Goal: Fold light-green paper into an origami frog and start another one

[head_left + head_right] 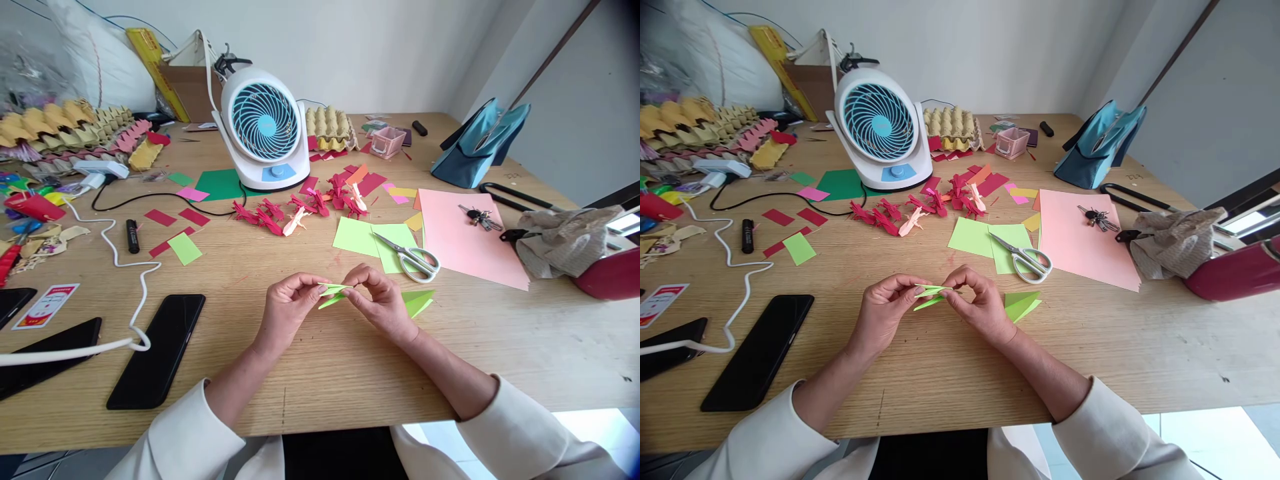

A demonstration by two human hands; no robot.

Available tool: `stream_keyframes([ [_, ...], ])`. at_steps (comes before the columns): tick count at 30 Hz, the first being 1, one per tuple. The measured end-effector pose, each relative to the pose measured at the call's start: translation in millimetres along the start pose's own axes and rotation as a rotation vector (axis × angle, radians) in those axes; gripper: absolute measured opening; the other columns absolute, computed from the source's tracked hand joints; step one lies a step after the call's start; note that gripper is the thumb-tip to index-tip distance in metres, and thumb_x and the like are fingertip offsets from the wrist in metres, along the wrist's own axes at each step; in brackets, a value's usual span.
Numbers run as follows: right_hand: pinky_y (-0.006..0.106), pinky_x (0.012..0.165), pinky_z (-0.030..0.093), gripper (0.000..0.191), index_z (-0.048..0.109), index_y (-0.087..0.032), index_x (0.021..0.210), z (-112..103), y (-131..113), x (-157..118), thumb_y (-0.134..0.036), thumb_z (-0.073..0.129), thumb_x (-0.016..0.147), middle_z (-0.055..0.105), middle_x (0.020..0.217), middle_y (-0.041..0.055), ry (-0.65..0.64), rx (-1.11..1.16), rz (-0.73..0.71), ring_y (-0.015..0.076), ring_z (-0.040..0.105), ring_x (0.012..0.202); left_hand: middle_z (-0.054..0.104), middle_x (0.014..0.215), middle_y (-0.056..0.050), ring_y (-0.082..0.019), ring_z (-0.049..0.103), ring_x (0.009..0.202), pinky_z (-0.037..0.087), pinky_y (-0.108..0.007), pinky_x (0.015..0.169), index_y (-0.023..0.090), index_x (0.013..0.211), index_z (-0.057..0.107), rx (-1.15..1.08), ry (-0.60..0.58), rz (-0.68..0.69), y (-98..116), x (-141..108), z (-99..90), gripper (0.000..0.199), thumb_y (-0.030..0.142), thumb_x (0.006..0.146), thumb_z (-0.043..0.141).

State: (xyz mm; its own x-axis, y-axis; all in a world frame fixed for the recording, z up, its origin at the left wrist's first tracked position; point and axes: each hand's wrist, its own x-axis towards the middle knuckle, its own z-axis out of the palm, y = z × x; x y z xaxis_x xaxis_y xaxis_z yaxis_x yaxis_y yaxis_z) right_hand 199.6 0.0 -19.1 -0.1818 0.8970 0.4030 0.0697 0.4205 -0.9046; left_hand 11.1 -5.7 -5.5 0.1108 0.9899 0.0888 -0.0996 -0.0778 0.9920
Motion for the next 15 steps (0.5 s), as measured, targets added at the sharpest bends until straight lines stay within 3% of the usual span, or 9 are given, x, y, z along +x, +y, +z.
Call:
stream_keyframes([
  [10,0.033,0.074,0.049,0.007,0.065,-0.023,0.087,1.3,-6.1,-0.4,-0.028,0.066,0.090,0.063,0.083,0.0032,-0.009,-0.057,-0.037,0.0172,0.059,0.078,0.074,0.083,-0.003,-0.015,0.068,0.077,0.057,-0.024,0.072,0.017,0.088,0.074,0.114,-0.041,0.111,0.6,-0.5,-0.4,0.012,0.027,0.086,0.067],
  [15,0.033,0.072,0.048,0.010,0.064,-0.022,0.085,1.3,-5.6,0.4,-0.031,0.065,0.090,0.062,0.081,0.0029,0.011,-0.070,-0.032,0.0169,0.057,0.076,0.072,0.091,-0.005,-0.016,0.068,0.085,0.056,-0.026,0.077,0.017,0.096,0.072,0.228,-0.119,0.168,7.5,-3.3,-0.8,0.018,0.025,0.092,0.055],
])
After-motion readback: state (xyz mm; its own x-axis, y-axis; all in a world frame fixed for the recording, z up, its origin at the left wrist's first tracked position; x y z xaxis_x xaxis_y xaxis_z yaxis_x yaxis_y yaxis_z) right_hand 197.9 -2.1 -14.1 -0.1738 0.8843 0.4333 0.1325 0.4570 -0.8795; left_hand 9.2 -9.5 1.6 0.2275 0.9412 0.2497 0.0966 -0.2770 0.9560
